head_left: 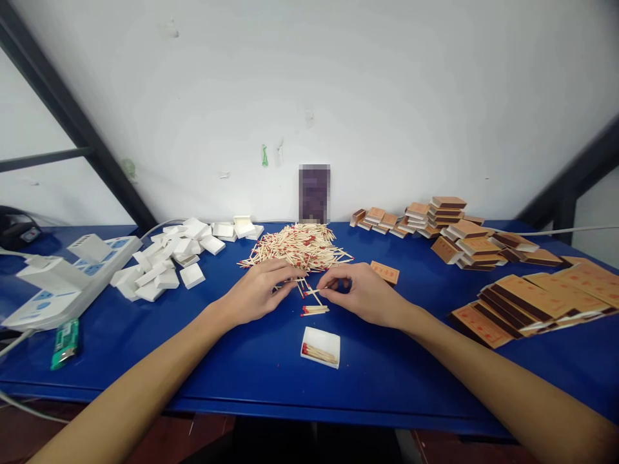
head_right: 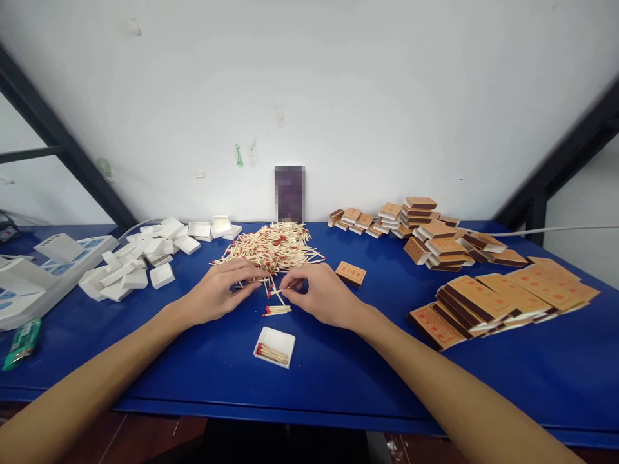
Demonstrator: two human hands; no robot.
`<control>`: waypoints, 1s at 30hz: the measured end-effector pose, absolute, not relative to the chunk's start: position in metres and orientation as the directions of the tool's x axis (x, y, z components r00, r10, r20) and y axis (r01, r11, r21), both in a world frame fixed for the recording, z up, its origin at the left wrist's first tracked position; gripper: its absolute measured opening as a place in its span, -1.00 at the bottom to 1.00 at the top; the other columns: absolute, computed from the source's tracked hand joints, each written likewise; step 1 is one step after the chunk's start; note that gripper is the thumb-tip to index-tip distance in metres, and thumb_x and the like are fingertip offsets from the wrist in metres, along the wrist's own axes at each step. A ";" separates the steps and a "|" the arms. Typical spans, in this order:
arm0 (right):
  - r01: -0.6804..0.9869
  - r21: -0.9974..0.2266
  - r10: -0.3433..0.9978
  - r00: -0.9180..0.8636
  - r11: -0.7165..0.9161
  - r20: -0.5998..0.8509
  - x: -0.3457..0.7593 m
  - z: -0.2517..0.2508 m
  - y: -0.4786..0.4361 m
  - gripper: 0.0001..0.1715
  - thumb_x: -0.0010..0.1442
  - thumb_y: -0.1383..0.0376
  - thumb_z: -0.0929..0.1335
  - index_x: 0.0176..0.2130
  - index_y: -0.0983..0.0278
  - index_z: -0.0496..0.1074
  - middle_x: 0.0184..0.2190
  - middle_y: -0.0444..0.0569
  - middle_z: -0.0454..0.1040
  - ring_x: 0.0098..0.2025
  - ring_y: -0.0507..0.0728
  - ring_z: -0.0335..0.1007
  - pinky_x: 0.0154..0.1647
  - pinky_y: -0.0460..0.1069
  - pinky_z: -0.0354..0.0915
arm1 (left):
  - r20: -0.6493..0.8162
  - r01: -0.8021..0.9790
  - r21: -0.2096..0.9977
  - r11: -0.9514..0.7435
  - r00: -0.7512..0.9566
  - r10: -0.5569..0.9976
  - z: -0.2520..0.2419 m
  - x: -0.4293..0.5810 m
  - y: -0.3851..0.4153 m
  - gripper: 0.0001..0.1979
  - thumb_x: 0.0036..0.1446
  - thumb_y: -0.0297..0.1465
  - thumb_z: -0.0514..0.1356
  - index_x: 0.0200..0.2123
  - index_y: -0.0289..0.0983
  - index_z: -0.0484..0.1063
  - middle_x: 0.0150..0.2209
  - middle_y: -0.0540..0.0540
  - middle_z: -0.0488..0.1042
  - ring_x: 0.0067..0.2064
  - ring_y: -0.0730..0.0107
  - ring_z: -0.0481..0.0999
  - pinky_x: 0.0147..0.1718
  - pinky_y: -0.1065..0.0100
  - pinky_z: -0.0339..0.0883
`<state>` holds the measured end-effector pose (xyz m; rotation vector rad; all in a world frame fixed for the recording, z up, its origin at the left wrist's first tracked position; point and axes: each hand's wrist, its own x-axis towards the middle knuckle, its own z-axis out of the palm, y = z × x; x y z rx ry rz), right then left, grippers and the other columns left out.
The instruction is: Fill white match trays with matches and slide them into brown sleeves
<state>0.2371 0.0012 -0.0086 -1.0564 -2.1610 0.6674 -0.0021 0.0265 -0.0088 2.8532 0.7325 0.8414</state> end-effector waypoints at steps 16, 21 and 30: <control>0.520 -0.605 0.788 -0.507 0.603 0.349 0.233 -0.014 0.002 -0.88 0.18 0.37 0.38 -0.32 0.23 0.58 -0.39 -0.13 0.60 -0.34 0.04 0.45 -0.28 -0.06 0.28 | 0.500 0.432 0.255 -0.865 0.707 0.501 -0.005 0.000 0.023 -0.73 0.32 -0.45 0.10 0.06 -0.25 0.41 -0.17 -0.13 0.48 -0.17 0.35 0.48 -0.19 0.29 0.40; 0.491 -0.556 0.727 -0.582 0.671 0.364 0.232 -0.017 0.002 -0.86 0.20 0.36 0.38 -0.31 0.21 0.59 -0.37 -0.14 0.61 -0.35 0.04 0.44 -0.28 -0.06 0.25 | 0.521 0.434 0.375 -0.819 0.633 0.573 -0.002 0.001 0.022 -0.79 0.26 -0.41 0.20 -0.05 -0.25 0.50 -0.22 -0.10 0.53 -0.23 0.38 0.51 -0.22 0.31 0.40; 0.529 -0.511 0.724 -0.602 0.678 0.337 0.231 -0.016 -0.001 -0.83 0.25 0.29 0.36 -0.26 0.24 0.59 -0.34 -0.07 0.50 -0.28 0.07 0.37 -0.24 -0.03 0.23 | 0.490 0.387 0.591 -0.708 0.525 0.696 -0.002 0.003 0.022 -0.85 0.18 -0.36 0.28 -0.18 -0.25 0.55 -0.32 -0.05 0.57 -0.32 0.42 0.52 -0.33 0.40 0.38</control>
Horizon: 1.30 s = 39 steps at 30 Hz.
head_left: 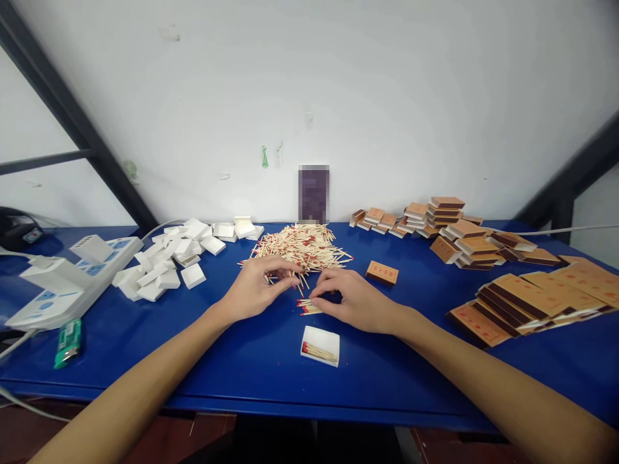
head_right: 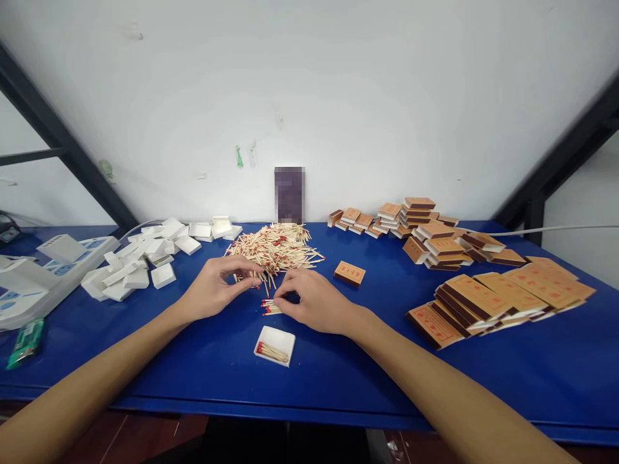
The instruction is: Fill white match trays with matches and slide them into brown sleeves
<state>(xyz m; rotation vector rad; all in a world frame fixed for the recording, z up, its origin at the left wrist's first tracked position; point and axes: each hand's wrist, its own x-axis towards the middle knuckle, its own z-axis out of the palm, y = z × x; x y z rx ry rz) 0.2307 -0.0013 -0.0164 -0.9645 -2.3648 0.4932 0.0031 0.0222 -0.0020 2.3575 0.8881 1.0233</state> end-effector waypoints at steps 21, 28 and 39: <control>0.582 -0.471 0.724 -0.657 0.663 0.209 0.248 0.004 -0.004 -0.86 0.16 0.31 0.36 -0.44 0.26 0.35 -0.56 -0.20 0.31 -0.50 -0.01 0.16 -0.47 -0.07 0.05 | 0.417 0.374 0.489 -0.788 0.693 0.588 -0.015 0.021 0.020 -0.80 0.19 -0.33 0.28 -0.12 -0.27 0.51 -0.36 -0.02 0.57 -0.35 0.44 0.53 -0.30 0.40 0.40; 0.582 -0.431 0.710 -0.660 0.690 0.245 0.244 0.000 -0.006 -0.85 0.23 0.28 0.33 -0.17 0.25 0.43 -0.34 -0.09 0.41 -0.31 0.07 0.30 -0.30 -0.04 0.18 | 0.403 0.412 0.332 -0.848 0.751 0.523 -0.005 0.009 0.017 -0.81 0.30 -0.36 0.11 -0.13 -0.26 0.50 -0.28 -0.08 0.52 -0.22 0.35 0.47 -0.16 0.28 0.34; 0.546 -0.391 0.655 -0.716 0.740 0.240 0.242 -0.001 -0.010 -0.72 0.30 0.29 0.29 -0.08 0.21 0.55 -0.27 -0.01 0.44 -0.22 0.11 0.38 -0.21 0.00 0.27 | 0.248 0.454 0.208 -0.867 0.832 0.495 0.006 -0.002 0.012 -0.74 0.07 -0.33 0.24 -0.15 -0.26 0.53 -0.19 -0.12 0.43 -0.15 0.23 0.44 -0.09 0.19 0.33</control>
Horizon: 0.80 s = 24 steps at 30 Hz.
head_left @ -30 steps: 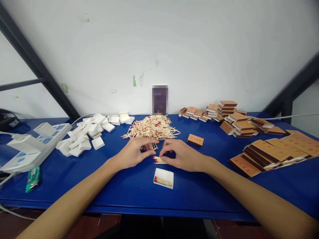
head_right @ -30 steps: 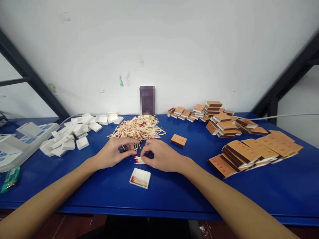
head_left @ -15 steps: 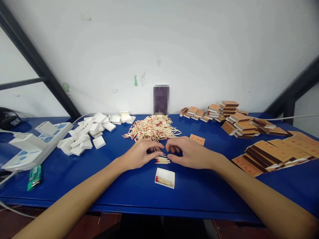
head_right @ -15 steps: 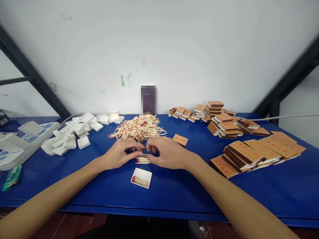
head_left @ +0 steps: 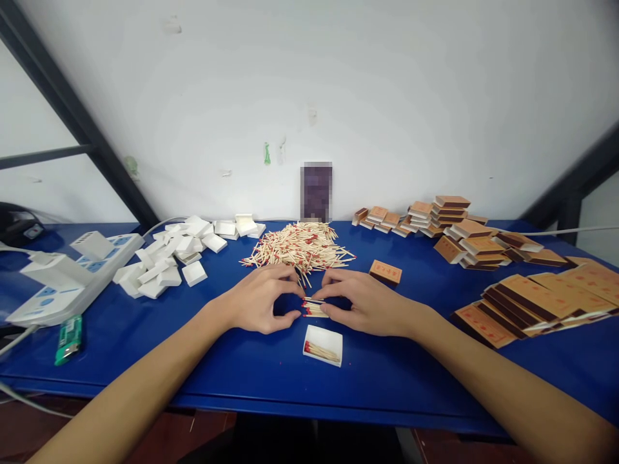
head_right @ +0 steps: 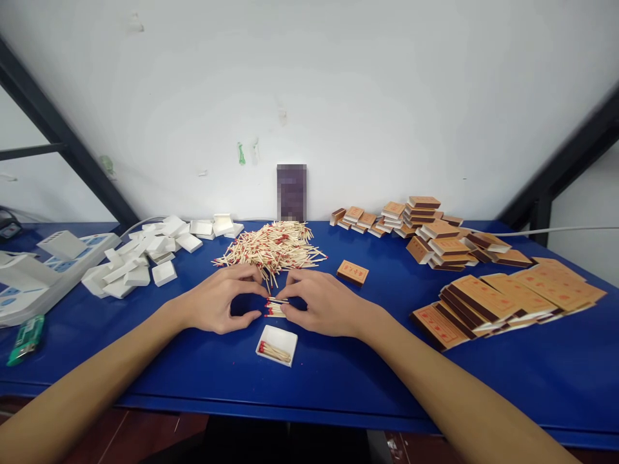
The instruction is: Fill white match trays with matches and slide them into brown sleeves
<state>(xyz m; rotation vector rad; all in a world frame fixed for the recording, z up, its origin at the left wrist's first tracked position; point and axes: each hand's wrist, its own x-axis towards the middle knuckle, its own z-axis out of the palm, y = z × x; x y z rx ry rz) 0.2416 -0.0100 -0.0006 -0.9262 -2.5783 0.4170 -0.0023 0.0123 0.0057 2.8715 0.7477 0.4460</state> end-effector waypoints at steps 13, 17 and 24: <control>0.565 -0.306 0.636 -0.734 0.766 0.238 0.242 0.001 -0.010 -0.72 0.25 0.32 0.31 -0.10 0.21 0.57 -0.27 0.00 0.48 -0.23 0.13 0.40 -0.21 0.02 0.26 | 0.244 0.465 0.203 -0.861 0.828 0.505 0.006 -0.004 0.013 -0.76 0.09 -0.33 0.23 -0.16 -0.25 0.52 -0.23 -0.11 0.42 -0.17 0.25 0.42 -0.14 0.25 0.33; 0.571 -0.295 0.638 -0.731 0.766 0.241 0.243 0.002 -0.011 -0.72 0.25 0.32 0.30 -0.13 0.22 0.59 -0.27 0.01 0.48 -0.24 0.13 0.40 -0.20 0.02 0.26 | 0.241 0.460 0.196 -0.866 0.833 0.498 0.005 -0.005 0.013 -0.77 0.09 -0.33 0.22 -0.17 -0.26 0.51 -0.25 -0.10 0.42 -0.19 0.26 0.43 -0.17 0.26 0.33; 0.552 -0.321 0.627 -0.749 0.770 0.215 0.240 0.003 -0.014 -0.71 0.24 0.32 0.32 -0.09 0.18 0.57 -0.26 -0.01 0.45 -0.25 0.12 0.38 -0.20 0.02 0.26 | 0.219 0.466 0.190 -0.864 0.838 0.500 0.006 -0.004 0.014 -0.66 0.11 -0.34 0.20 -0.02 -0.24 0.46 -0.20 -0.12 0.41 -0.16 0.24 0.43 -0.14 0.24 0.33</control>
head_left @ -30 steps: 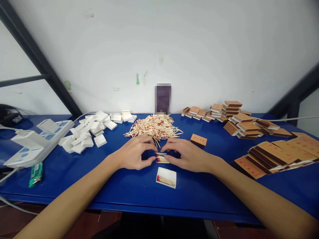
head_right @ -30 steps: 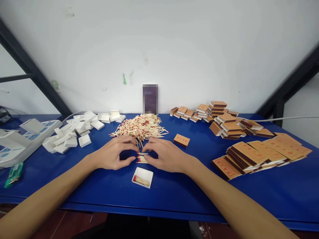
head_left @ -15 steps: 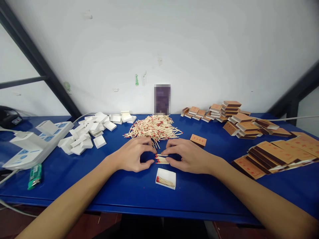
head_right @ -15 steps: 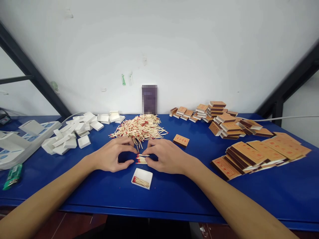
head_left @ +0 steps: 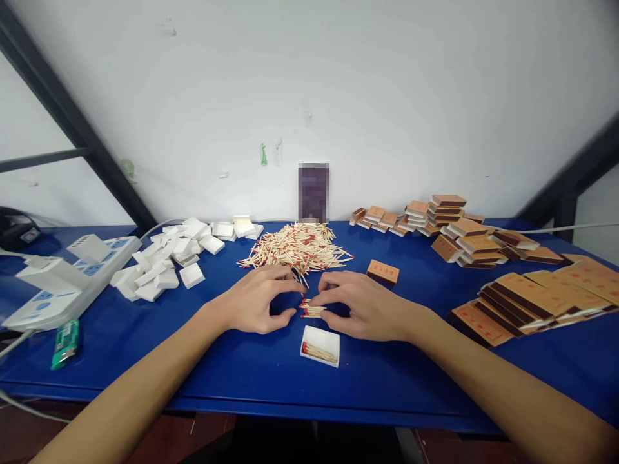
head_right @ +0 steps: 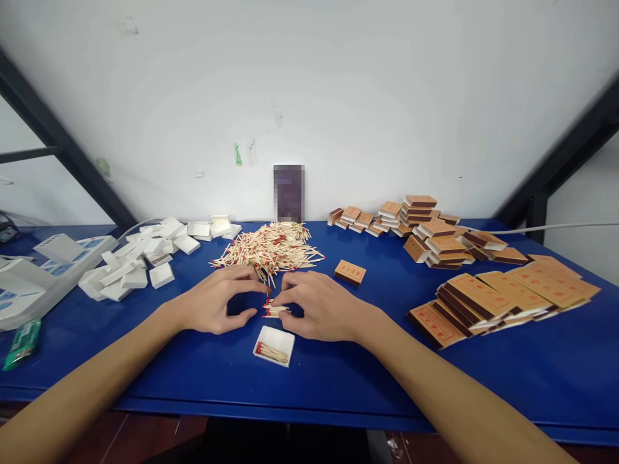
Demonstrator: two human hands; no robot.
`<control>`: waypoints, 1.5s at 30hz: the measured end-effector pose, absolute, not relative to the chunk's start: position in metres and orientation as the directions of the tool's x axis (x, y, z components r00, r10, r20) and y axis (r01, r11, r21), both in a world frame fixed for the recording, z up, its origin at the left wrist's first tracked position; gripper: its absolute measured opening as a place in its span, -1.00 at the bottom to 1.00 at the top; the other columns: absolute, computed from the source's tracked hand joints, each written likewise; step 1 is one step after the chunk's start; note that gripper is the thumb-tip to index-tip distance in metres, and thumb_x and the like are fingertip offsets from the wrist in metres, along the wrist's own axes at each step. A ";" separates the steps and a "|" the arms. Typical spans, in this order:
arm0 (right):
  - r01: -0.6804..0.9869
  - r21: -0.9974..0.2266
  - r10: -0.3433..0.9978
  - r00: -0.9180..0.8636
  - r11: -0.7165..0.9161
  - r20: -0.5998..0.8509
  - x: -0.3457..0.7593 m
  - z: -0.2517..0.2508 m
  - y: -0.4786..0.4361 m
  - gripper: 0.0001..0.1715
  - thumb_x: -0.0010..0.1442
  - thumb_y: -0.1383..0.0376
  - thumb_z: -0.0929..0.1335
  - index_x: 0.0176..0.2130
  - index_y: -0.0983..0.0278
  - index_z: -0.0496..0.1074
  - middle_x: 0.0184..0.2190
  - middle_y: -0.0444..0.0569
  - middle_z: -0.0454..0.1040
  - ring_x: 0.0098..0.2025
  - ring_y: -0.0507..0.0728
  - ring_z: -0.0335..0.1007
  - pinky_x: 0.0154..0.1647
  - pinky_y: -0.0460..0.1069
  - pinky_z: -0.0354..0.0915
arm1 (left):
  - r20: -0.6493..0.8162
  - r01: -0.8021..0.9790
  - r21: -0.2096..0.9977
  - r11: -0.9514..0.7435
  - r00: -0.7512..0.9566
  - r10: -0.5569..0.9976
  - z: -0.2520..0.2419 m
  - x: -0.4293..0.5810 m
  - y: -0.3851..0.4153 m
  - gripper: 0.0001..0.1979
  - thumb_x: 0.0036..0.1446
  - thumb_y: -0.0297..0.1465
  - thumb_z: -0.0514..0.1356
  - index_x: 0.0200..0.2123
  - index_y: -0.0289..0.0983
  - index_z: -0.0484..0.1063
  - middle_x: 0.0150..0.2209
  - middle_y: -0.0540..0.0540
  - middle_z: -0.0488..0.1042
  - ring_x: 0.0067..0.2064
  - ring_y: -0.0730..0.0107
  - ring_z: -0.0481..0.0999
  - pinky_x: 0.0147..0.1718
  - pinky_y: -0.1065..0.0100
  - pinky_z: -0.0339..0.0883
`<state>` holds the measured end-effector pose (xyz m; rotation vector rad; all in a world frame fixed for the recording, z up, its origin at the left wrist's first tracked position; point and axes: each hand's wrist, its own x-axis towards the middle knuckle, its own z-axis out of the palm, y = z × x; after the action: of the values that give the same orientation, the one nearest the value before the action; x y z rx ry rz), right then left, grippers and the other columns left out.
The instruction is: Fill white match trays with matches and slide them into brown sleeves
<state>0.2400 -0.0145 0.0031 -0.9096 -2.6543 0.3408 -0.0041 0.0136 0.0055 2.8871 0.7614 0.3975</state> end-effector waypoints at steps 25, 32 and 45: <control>0.645 -0.355 0.726 -0.664 0.677 0.179 0.243 0.002 -0.013 -0.66 0.16 0.09 0.41 -0.15 0.26 0.43 -0.23 -0.02 0.41 -0.22 0.15 0.35 -0.23 0.03 0.25 | 0.161 0.512 0.178 -0.841 0.827 0.538 0.009 -0.003 0.011 -0.58 0.10 -0.20 0.25 -0.01 -0.27 0.49 -0.18 -0.13 0.39 -0.13 0.21 0.43 -0.12 0.23 0.32; 0.595 -0.420 0.713 -0.667 0.685 0.219 0.237 -0.009 -0.008 -0.91 0.24 0.29 0.35 -0.30 0.26 0.42 -0.31 -0.08 0.38 -0.27 0.07 0.32 -0.25 -0.03 0.21 | 0.165 0.511 0.155 -0.846 0.831 0.532 0.002 0.000 0.014 -0.64 0.20 -0.13 0.21 -0.06 -0.23 0.53 -0.21 -0.12 0.41 -0.14 0.23 0.43 -0.14 0.27 0.29; 0.598 -0.333 0.684 -0.644 0.730 0.344 0.229 -0.015 -0.010 -0.90 0.22 0.37 0.34 -0.23 0.31 0.47 -0.31 -0.04 0.48 -0.23 0.10 0.39 -0.10 0.04 0.18 | 0.223 0.507 0.166 -0.846 0.816 0.533 0.002 0.013 0.010 -0.88 0.21 -0.41 0.17 -0.30 -0.30 0.50 -0.30 -0.08 0.44 -0.20 0.31 0.43 -0.20 0.33 0.26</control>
<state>0.2288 -0.0096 -0.0149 -0.9787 -2.4832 0.2610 0.0126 0.0097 0.0017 2.8988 0.8316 0.4010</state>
